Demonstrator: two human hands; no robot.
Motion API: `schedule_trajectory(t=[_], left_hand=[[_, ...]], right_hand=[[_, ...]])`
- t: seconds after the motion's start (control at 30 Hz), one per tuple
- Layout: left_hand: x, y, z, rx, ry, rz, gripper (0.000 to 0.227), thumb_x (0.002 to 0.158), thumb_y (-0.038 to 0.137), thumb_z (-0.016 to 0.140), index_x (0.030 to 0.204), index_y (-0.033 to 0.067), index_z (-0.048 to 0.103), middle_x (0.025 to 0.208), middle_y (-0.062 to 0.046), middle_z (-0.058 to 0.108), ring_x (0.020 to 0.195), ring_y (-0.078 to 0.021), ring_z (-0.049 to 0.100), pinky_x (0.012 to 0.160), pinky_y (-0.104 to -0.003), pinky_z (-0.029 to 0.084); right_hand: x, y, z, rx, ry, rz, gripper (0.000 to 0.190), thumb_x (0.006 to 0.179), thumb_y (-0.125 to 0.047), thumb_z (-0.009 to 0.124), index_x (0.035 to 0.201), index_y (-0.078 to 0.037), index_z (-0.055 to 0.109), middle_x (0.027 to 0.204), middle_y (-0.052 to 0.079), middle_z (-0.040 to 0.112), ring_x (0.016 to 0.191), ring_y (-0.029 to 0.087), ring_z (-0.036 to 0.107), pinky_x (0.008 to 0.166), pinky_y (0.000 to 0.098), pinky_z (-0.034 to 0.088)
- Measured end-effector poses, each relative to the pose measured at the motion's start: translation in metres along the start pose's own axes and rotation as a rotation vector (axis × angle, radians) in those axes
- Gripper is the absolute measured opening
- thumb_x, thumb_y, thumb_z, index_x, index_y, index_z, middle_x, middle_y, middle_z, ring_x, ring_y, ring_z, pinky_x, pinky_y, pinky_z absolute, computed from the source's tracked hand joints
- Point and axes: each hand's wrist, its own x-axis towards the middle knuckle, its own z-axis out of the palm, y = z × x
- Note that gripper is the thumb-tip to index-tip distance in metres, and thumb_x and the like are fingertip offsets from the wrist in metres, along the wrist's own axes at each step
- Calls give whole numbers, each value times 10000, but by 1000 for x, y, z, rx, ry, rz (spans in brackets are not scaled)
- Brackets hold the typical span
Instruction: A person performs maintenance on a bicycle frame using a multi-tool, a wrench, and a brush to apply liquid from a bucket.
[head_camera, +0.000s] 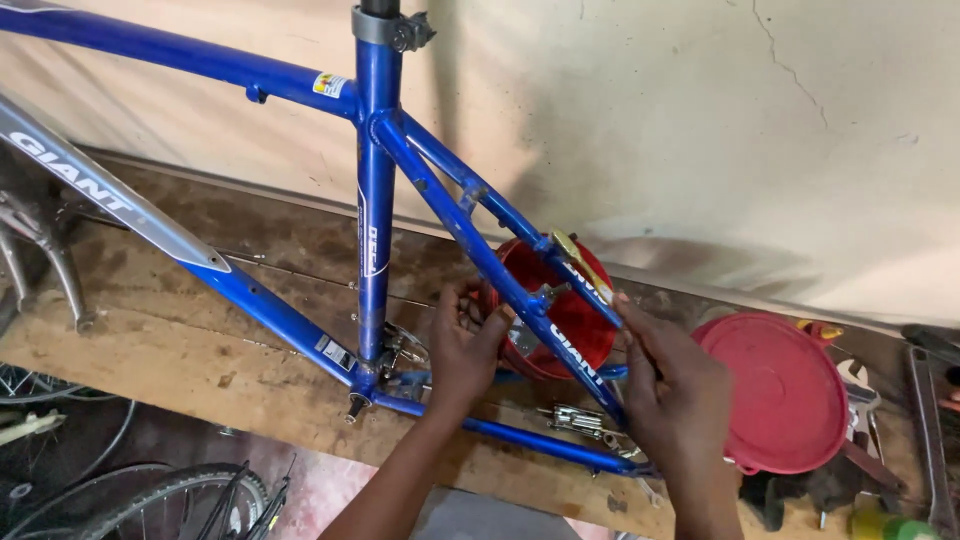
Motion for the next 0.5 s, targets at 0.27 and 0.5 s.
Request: schedule_trajectory(t=[0.27,0.5], left_hand=[[-2,14,0,62,6,-32,519,718,351,729,1168,134,588,1046,-53,656,901,-169,614,733,-321,547],[-2,11,-4,88,52,-57,547,704,358,731,1177,112,604,911,-28,583,790,-134,544,648,-296,492]], right_hand=[[3,12,15,-79,55,-137,361,944,-42,577,1284,-134,655,1045,102,741,769,219,691,534,340,483],[-4,7,10,-184,57,-151,363,954,-61,567,1304,-127,642,1093,122,737,868,241,695,550,376,499]])
